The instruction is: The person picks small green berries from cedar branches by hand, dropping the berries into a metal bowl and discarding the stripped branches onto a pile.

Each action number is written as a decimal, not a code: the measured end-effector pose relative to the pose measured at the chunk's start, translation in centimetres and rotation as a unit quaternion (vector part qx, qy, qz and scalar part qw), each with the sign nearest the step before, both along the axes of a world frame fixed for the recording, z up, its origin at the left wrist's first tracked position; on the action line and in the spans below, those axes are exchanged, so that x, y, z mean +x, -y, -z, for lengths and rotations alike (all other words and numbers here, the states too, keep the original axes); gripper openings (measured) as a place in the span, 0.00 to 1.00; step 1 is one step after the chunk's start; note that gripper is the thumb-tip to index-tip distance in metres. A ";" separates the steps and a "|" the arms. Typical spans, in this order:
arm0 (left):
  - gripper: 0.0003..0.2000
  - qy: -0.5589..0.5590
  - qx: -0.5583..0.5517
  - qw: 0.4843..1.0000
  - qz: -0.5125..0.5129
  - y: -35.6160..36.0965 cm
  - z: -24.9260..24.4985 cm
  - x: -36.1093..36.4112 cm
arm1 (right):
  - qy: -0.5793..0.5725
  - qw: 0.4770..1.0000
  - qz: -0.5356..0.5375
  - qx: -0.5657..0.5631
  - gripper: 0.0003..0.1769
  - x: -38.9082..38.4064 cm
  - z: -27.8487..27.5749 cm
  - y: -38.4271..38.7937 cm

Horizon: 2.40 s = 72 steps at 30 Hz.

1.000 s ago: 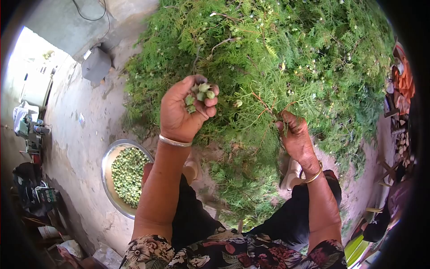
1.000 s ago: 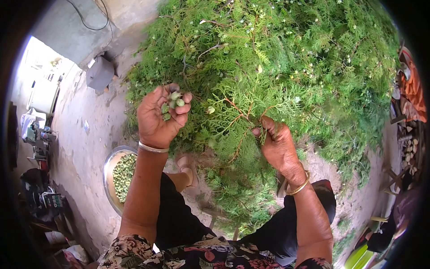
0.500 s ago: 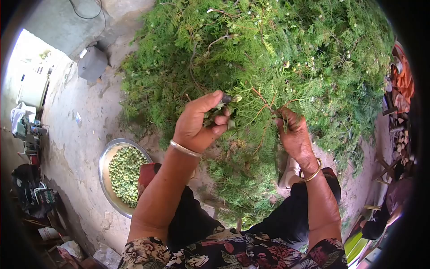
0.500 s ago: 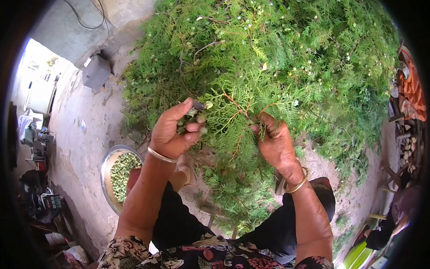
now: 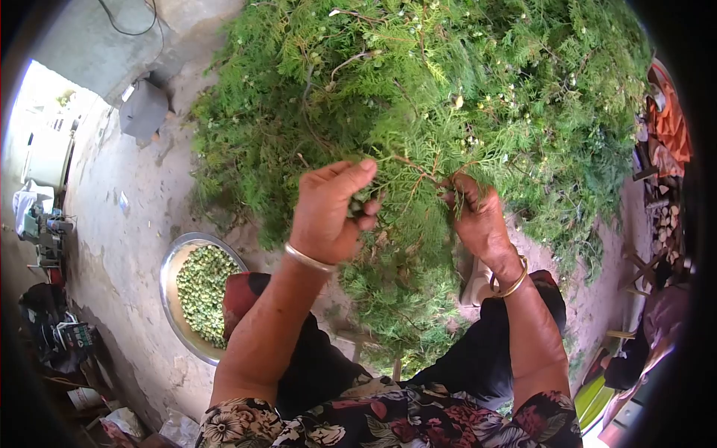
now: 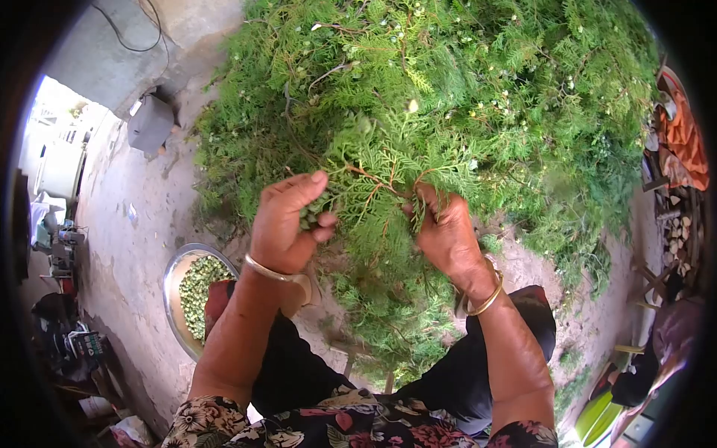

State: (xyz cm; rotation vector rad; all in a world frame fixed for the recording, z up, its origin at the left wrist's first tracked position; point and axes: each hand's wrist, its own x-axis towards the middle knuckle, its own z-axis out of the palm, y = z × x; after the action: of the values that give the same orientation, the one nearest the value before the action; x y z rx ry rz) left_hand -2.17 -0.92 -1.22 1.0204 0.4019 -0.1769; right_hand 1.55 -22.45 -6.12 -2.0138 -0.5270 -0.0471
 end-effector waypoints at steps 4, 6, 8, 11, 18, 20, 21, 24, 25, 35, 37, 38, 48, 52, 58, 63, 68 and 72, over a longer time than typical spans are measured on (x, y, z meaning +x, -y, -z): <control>0.08 0.032 -0.068 0.993 -0.088 -4.7 -0.2 1.0 | 0.014 0.996 0.046 -0.073 0.15 0.2 -0.4 0.7; 0.08 0.086 -0.188 0.974 -0.097 -6.6 -0.4 1.3 | 0.035 0.995 0.053 -0.074 0.13 0.5 0.4 1.1; 0.09 0.083 -0.174 0.979 -0.063 -5.5 -0.6 0.7 | 0.056 0.994 0.059 -0.075 0.11 0.6 0.5 1.2; 0.10 0.085 -0.137 0.987 0.025 -3.4 -0.3 -0.7 | 0.003 0.996 0.080 -0.043 0.07 0.5 -0.1 0.9; 0.07 0.022 -0.079 0.993 0.087 0.2 0.0 -1.3 | 0.016 0.992 0.122 0.035 0.05 0.9 -0.2 -0.1; 0.08 0.026 -0.069 0.993 0.091 0.5 0.1 -1.4 | -0.022 0.991 0.130 0.017 0.05 0.7 -0.6 -0.2; 0.08 0.008 -0.045 0.996 0.081 0.7 0.0 -1.4 | -0.011 0.993 0.120 0.011 0.04 0.7 -0.6 -0.2; 0.09 -0.001 0.005 0.997 0.071 1.2 0.2 -1.3 | 0.014 0.995 0.099 0.012 0.04 0.7 -0.3 -0.4; 0.09 0.010 0.030 0.997 0.071 1.4 0.3 -1.3 | 0.029 0.996 0.088 0.019 0.04 0.6 -0.2 -0.4; 0.10 0.038 0.112 0.991 0.064 2.0 1.2 -1.0 | -0.011 0.994 0.109 0.006 0.04 0.6 0.2 -0.5; 0.09 0.061 0.063 0.995 0.055 2.0 0.7 -1.1 | 0.039 0.994 0.094 0.042 0.04 0.6 0.1 -0.6; 0.09 0.062 0.063 0.994 0.056 2.1 0.5 -1.1 | 0.039 0.994 0.095 0.042 0.04 0.7 0.1 -0.4; 0.06 0.154 0.003 0.981 0.121 1.0 -1.8 -3.1 | 0.131 0.983 0.104 -0.080 0.05 3.1 3.8 1.7; 0.08 0.167 -0.028 0.982 0.081 0.1 -3.5 -4.2 | -0.150 0.971 0.155 0.106 0.03 1.7 -0.8 0.1; 0.09 0.165 -0.092 0.972 -0.142 -8.9 -2.2 -8.5 | 0.038 0.997 0.056 -0.036 0.04 0.8 0.2 0.4; 0.14 0.009 0.279 0.905 -0.322 -20.6 2.7 -17.1 | 0.031 0.999 0.015 -0.028 0.12 -0.6 -0.5 0.0; 0.24 -0.156 0.834 0.497 -0.181 -29.3 9.3 -23.8 | -0.035 0.996 -0.018 -0.082 0.15 -1.3 -0.7 0.2; 0.15 -0.149 0.806 0.529 -0.220 -31.5 9.4 -25.0 | -0.013 0.985 -0.062 -0.158 0.25 -1.7 -0.6 0.7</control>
State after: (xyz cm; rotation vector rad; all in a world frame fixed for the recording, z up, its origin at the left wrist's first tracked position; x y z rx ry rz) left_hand -27.21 30.63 -10.64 2.7018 1.2228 0.6825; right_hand -0.11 -23.10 -5.54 -2.2802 -0.6756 0.1461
